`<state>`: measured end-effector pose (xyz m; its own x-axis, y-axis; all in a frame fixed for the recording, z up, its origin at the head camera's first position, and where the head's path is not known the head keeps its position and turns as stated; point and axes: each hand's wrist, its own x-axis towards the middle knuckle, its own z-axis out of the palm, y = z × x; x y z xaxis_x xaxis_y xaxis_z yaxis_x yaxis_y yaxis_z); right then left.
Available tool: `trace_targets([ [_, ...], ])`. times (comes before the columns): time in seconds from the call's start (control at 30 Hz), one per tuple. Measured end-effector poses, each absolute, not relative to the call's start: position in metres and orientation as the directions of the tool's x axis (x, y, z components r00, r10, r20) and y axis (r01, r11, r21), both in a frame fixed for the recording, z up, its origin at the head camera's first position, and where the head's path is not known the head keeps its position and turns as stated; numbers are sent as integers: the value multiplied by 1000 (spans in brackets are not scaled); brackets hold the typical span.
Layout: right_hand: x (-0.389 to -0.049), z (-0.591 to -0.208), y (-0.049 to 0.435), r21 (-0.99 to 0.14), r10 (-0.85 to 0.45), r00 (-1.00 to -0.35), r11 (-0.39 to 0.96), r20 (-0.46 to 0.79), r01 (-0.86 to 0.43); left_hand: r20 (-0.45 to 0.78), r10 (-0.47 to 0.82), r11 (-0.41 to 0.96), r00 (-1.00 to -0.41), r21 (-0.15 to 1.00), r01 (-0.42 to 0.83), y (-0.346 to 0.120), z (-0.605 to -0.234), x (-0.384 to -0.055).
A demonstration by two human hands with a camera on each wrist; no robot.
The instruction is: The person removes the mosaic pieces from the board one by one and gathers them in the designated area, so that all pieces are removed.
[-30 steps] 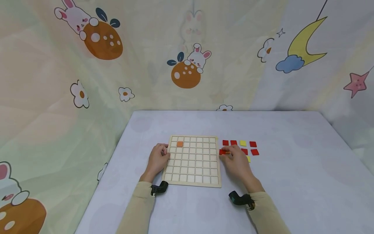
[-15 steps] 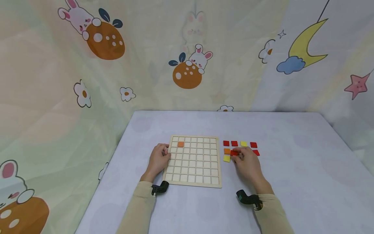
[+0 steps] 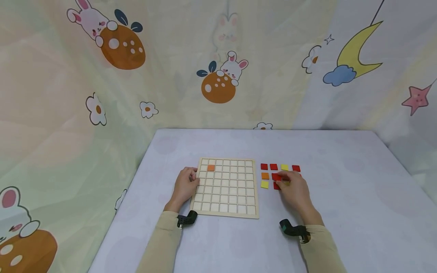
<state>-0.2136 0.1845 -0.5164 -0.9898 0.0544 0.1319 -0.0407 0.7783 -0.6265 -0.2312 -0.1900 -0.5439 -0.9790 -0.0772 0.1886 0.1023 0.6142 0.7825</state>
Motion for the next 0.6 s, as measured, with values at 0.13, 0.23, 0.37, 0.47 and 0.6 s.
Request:
trace_targets([
  [0.13, -214, -515, 193, -624, 65, -991, 781, 119, -24, 184, -82, 616, -979, 782, 96, -189, -543, -231],
  [0.23, -214, -513, 198, -621, 70, -993, 783, 99, -7, 182, -87, 616, -979, 782, 91, -189, -542, -231],
  [0.37, -213, -512, 203, -620, 66, -994, 784, 85, -1, 186, -89, 616, -979, 782, 93, -188, -540, -230],
  [0.47, -212, -511, 205, -620, 59, -995, 784, 82, -4, 185, -87, 615, -979, 783, 93, -188, -540, -230],
  [0.6, -212, -511, 205, -616, 58, -996, 787, 66, 5, 190, -84, 616, -978, 781, 99, -189, -541, -231],
])
